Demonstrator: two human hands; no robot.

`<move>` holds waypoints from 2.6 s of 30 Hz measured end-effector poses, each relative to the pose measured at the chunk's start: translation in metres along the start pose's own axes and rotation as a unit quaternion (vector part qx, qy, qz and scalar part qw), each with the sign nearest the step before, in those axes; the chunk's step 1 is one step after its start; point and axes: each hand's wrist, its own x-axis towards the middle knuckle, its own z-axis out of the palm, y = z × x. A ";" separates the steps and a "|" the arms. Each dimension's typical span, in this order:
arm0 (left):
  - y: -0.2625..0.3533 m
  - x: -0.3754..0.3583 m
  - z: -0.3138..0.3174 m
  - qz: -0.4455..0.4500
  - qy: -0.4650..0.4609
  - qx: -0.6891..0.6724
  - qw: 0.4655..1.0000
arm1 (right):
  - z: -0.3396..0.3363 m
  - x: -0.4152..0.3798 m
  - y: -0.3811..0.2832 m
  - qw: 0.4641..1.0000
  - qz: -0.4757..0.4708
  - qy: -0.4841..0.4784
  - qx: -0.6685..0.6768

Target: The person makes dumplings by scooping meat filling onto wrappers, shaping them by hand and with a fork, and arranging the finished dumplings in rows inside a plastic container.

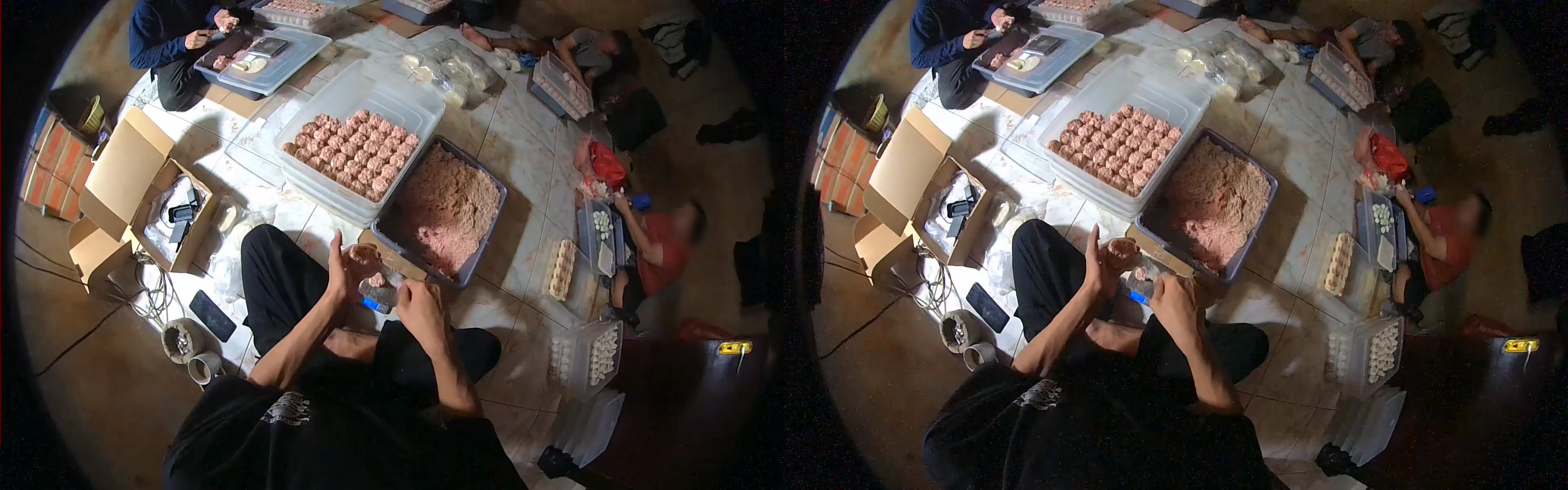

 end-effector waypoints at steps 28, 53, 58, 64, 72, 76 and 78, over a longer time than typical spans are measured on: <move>0.059 -0.070 0.064 0.373 -0.195 0.524 0.740 | 0.004 -0.022 0.031 0.940 -0.052 0.099 0.323; 0.074 -0.094 0.079 0.299 -0.251 0.312 0.866 | -0.080 -0.036 -0.039 0.975 -0.117 0.151 0.116; 0.070 -0.104 0.087 0.304 -0.207 0.453 0.812 | -0.065 -0.031 -0.047 0.973 -0.155 0.147 0.089; 0.078 -0.099 0.084 0.350 -0.205 0.380 0.831 | -0.084 -0.038 -0.037 0.980 -0.086 0.140 0.113; 0.084 -0.097 0.086 0.316 -0.195 0.426 0.825 | -0.092 -0.035 -0.047 0.986 -0.052 0.138 0.074; 0.075 -0.097 0.084 0.321 -0.214 0.384 0.839 | -0.069 -0.040 -0.056 0.978 -0.130 0.123 0.110; 0.061 -0.101 0.087 0.254 -0.176 0.389 0.868 | -0.068 -0.037 -0.063 0.989 -0.109 0.089 0.051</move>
